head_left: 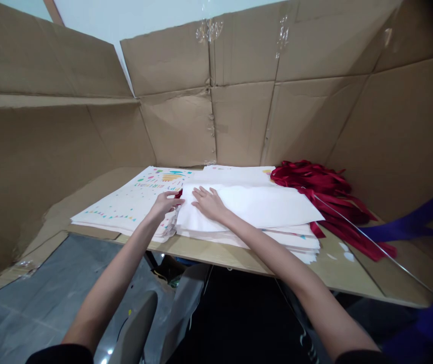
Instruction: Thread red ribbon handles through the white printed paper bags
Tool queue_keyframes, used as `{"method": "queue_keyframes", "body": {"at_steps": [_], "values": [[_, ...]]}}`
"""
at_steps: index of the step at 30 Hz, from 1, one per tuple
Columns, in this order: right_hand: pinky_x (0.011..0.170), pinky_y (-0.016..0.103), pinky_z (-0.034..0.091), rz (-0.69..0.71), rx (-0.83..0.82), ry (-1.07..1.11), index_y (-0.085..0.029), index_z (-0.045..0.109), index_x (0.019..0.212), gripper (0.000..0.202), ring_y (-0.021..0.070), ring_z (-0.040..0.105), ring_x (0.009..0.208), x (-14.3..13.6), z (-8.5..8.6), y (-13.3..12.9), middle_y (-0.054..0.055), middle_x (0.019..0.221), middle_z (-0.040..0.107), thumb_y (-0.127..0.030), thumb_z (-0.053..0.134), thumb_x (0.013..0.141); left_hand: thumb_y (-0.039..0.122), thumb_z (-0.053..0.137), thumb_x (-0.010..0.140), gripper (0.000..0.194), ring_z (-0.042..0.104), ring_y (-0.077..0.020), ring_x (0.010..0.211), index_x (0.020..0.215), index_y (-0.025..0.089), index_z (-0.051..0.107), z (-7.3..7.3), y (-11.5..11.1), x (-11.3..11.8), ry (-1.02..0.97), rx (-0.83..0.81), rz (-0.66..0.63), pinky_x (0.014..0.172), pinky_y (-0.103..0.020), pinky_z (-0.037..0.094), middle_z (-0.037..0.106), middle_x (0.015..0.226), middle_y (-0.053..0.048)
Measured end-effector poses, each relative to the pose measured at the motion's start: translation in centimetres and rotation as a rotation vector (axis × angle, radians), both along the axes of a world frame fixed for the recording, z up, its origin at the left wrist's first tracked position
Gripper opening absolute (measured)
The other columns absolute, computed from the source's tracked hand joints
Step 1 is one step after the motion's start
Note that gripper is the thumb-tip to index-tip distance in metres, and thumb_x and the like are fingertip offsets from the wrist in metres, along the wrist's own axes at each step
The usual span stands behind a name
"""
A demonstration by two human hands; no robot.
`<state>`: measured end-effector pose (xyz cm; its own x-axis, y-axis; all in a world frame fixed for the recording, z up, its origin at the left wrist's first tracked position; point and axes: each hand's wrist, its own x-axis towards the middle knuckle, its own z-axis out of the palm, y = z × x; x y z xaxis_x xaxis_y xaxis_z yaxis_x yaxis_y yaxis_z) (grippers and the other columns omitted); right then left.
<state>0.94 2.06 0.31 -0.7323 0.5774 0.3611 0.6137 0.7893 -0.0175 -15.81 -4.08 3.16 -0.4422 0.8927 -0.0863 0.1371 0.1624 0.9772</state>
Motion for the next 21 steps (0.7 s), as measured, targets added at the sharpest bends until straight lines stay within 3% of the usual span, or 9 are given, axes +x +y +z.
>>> {"method": "queue_keyframes", "body": {"at_steps": [3, 5, 12, 17, 21], "values": [[0.112, 0.048, 0.024, -0.004, -0.006, 0.012, -0.015, 0.046, 0.136, 0.043, 0.0237, 0.033, 0.138, 0.0, 0.1, 0.1, 0.011, 0.146, 0.042, -0.034, 0.035, 0.098, 0.010, 0.081, 0.047, 0.036, 0.041, -0.0046, 0.044, 0.077, 0.012, 0.061, 0.1, 0.4, -0.1, -0.200, -0.049, -0.022, 0.046, -0.019, 0.027, 0.055, 0.053, 0.004], [0.111, 0.048, 0.024, 0.001, -0.007, 0.012, -0.015, 0.047, 0.135, 0.043, 0.0239, 0.034, 0.138, -0.1, 0.1, 0.1, 0.011, 0.146, 0.042, -0.033, 0.035, 0.098, 0.011, 0.081, 0.047, 0.035, 0.040, -0.0044, 0.043, 0.076, 0.011, 0.062, 0.2, 0.5, -0.1, -0.196, -0.044, -0.021, 0.046, -0.019, 0.026, 0.053, 0.051, 0.004], [0.111, 0.050, 0.025, 0.015, -0.005, 0.016, -0.013, 0.047, 0.134, 0.043, 0.0250, 0.033, 0.138, -0.2, 0.1, 0.1, 0.011, 0.146, 0.043, -0.033, 0.037, 0.098, 0.024, 0.082, 0.047, 0.049, 0.049, -0.0103, 0.050, 0.090, 0.012, 0.063, 0.1, 0.5, 0.1, 0.149, 0.018, -0.007, 0.051, -0.022, 0.035, 0.058, 0.054, 0.003], [0.111, 0.049, 0.025, 0.018, -0.017, 0.015, -0.014, 0.048, 0.133, 0.042, 0.0247, 0.034, 0.137, -0.1, 0.2, 0.2, 0.011, 0.146, 0.043, -0.033, 0.039, 0.097, 0.036, 0.076, 0.056, 0.038, 0.059, -0.0175, 0.064, 0.085, 0.016, 0.063, -1.1, 0.8, -0.2, 0.410, 0.163, -0.075, 0.057, -0.025, 0.039, 0.067, 0.066, -0.002], [0.111, 0.049, 0.024, 0.015, -0.021, 0.032, -0.015, 0.049, 0.133, 0.041, 0.0243, 0.034, 0.137, 0.1, 0.2, 0.4, 0.011, 0.146, 0.043, -0.033, 0.039, 0.097, 0.036, 0.070, 0.065, 0.033, 0.062, -0.0184, 0.070, 0.093, 0.019, 0.065, -1.6, 0.5, -0.1, 0.542, 0.295, -0.084, 0.066, -0.027, 0.042, 0.071, 0.074, -0.002]]}}
